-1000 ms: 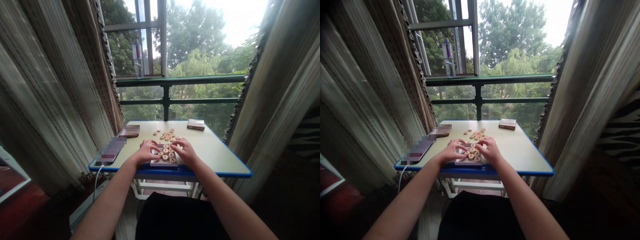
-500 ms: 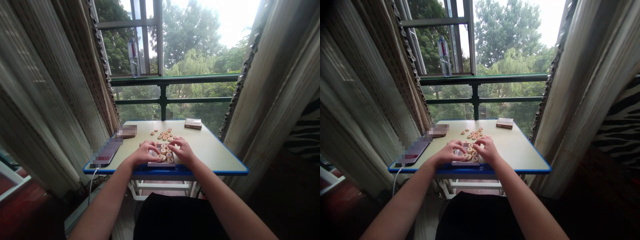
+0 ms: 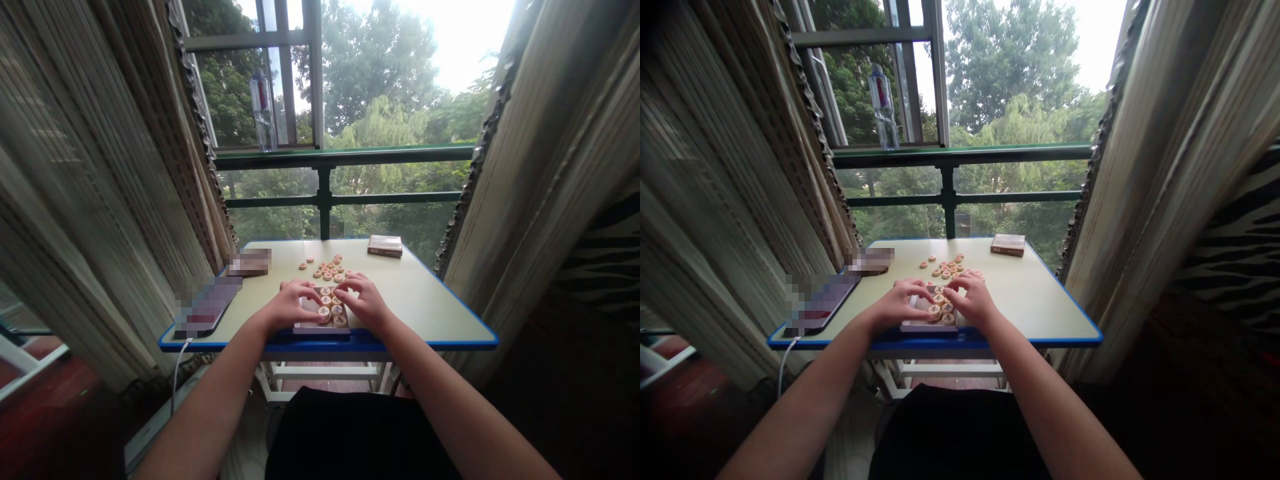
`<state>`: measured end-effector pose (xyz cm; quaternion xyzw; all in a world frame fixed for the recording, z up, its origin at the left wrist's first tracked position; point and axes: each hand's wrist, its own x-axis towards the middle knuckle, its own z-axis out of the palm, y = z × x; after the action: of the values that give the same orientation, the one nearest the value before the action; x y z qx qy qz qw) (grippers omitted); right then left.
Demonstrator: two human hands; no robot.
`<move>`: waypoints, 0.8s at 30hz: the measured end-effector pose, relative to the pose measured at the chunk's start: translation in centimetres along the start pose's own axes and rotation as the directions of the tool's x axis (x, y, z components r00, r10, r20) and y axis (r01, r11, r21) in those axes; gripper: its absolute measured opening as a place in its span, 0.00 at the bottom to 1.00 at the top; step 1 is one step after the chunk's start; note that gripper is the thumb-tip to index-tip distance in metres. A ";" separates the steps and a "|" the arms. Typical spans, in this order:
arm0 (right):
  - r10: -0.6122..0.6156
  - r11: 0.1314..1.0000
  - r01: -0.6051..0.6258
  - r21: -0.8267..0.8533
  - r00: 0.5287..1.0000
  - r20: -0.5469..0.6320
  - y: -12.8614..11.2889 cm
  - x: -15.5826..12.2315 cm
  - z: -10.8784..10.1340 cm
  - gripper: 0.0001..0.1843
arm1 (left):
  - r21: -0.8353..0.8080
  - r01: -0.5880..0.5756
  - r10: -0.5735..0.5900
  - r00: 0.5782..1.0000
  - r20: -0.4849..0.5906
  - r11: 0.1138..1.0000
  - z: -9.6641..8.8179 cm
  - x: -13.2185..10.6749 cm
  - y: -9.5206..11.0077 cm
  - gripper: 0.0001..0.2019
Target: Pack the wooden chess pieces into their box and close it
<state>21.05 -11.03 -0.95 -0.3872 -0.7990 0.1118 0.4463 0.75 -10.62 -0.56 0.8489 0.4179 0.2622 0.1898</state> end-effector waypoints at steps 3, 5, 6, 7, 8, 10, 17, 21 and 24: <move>0.001 1.000 -0.001 0.004 1.000 0.004 -0.1 0.0 -0.1 0.11 | 0.020 0.015 -0.015 1.000 -0.012 1.000 -0.1 0.0 0.1 0.17; 0.003 1.000 -0.003 0.005 1.000 0.004 -0.1 0.0 -0.1 0.10 | 0.027 0.016 -0.016 1.000 0.000 1.000 -0.1 -0.1 0.1 0.16; 0.004 1.000 -0.004 0.005 1.000 0.009 -0.1 0.0 -0.1 0.10 | 0.025 0.013 -0.013 1.000 0.007 1.000 -0.1 -0.1 0.1 0.15; 0.003 1.000 -0.003 0.004 1.000 0.017 -0.1 0.0 -0.1 0.09 | 0.019 0.008 -0.009 1.000 0.014 1.000 -0.1 -0.2 0.1 0.15; 0.000 1.000 -0.001 0.003 1.000 0.031 -0.1 0.0 -0.1 0.09 | 0.009 0.003 -0.003 1.000 0.020 1.000 -0.1 -0.2 0.1 0.14; -0.010 1.000 0.010 0.003 0.997 0.078 -0.1 0.0 0.0 0.08 | -0.012 -0.007 0.007 1.000 0.021 1.000 -0.1 -0.3 0.1 0.14; -0.007 0.998 0.018 -0.066 0.985 0.171 0.3 0.0 0.6 0.08 | -0.027 -0.022 0.024 0.998 0.056 0.999 0.2 0.0 -0.4 0.13; -0.004 0.995 0.022 -0.097 0.984 0.180 0.5 0.0 0.8 0.09 | -0.001 -0.014 0.014 0.998 0.064 1.000 0.3 0.2 -0.4 0.12; 0.000 0.995 0.017 -0.102 0.986 0.169 0.5 0.0 0.8 0.08 | 0.003 -0.006 0.006 0.998 0.068 1.000 0.2 0.2 -0.2 0.12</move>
<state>20.66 -10.52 -1.68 -0.3955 -0.8403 0.1009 0.3568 0.82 -10.36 -0.83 0.8588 0.4090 0.2334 0.2018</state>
